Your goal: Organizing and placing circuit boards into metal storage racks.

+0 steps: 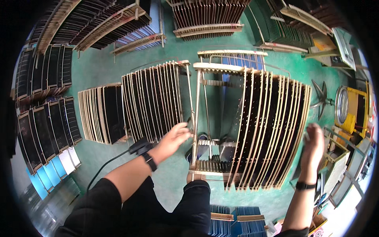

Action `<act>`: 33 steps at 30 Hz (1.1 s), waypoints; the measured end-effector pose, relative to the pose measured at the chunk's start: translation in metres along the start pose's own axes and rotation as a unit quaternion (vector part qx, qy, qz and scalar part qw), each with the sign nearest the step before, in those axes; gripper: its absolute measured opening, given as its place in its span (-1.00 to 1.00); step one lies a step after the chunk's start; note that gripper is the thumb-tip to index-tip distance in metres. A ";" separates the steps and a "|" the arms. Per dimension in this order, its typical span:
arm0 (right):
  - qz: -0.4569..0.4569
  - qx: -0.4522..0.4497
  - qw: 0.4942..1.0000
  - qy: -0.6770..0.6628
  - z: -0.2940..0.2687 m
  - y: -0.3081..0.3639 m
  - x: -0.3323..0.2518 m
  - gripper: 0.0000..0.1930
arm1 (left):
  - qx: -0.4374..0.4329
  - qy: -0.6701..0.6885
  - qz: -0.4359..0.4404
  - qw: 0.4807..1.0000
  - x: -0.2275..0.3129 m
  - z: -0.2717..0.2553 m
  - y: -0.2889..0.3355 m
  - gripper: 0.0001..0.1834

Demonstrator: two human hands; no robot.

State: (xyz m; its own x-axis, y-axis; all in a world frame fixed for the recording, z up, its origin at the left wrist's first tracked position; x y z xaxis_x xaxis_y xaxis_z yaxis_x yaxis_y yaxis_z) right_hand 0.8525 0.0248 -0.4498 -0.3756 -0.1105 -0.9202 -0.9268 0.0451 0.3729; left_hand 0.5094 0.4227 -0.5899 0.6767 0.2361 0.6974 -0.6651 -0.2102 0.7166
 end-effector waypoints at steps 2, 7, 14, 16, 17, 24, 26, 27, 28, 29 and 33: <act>-0.137 -0.066 0.988 -0.040 0.054 0.045 -0.091 -0.47 | 0.042 -0.046 0.040 0.997 -0.015 -0.048 0.027 -0.47; -0.135 -0.403 0.902 -0.080 0.328 0.210 -0.093 -0.41 | 0.223 -0.153 0.001 0.963 -0.105 -0.254 0.088 -0.61; 0.150 -0.055 0.983 0.085 0.397 0.082 0.236 -0.60 | 0.264 -0.251 -0.085 0.928 -0.186 -0.345 0.021 -0.43; 0.250 -0.015 0.967 -0.047 0.432 0.077 0.268 -0.70 | 0.285 -0.212 -0.073 0.932 -0.218 -0.370 0.005 -0.35; 0.278 -0.054 0.957 -0.066 0.433 0.052 0.281 -0.72 | 0.291 -0.191 -0.061 0.935 -0.225 -0.366 -0.015 -0.32; 0.355 -0.169 0.904 0.165 0.484 0.077 0.321 -0.59 | 0.260 -0.051 -0.128 0.956 -0.302 -0.352 -0.076 -0.30; 0.376 -0.226 0.888 0.141 0.489 0.063 0.333 -0.61 | 0.280 0.010 -0.095 0.955 -0.303 -0.345 -0.089 -0.35; 0.371 -0.230 0.890 0.131 0.495 0.060 0.343 -0.61 | 0.278 0.015 -0.095 0.956 -0.310 -0.343 -0.091 -0.35; 0.365 -0.231 0.893 0.124 0.498 0.059 0.350 -0.61 | 0.292 0.037 -0.089 0.952 -0.315 -0.343 -0.089 -0.37; 0.364 -0.233 0.895 0.115 0.497 0.059 0.357 -0.61 | 0.309 0.055 -0.080 0.946 -0.316 -0.349 -0.087 -0.38; 0.365 -0.217 0.902 0.077 0.461 0.071 0.370 -0.61 | 0.253 0.110 -0.082 0.958 -0.314 -0.343 -0.092 -0.39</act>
State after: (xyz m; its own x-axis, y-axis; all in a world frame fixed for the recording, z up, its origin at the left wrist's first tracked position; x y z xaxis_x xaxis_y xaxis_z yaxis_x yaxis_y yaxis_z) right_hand 0.6475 0.4451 -0.8185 -0.8500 -0.3476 -0.3958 -0.3327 -0.2283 0.9150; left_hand 0.2497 0.6928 -0.8802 0.6385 0.4878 0.5952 -0.2801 -0.5731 0.7701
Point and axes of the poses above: each hand's wrist, its own y-axis away from the middle knuckle, its own z-axis out of the palm, x = y × z, the point moved 10 cm from there along -y, towards the middle knuckle, and after that the axes turned 10 degrees about -y, right-handed, at the moved point
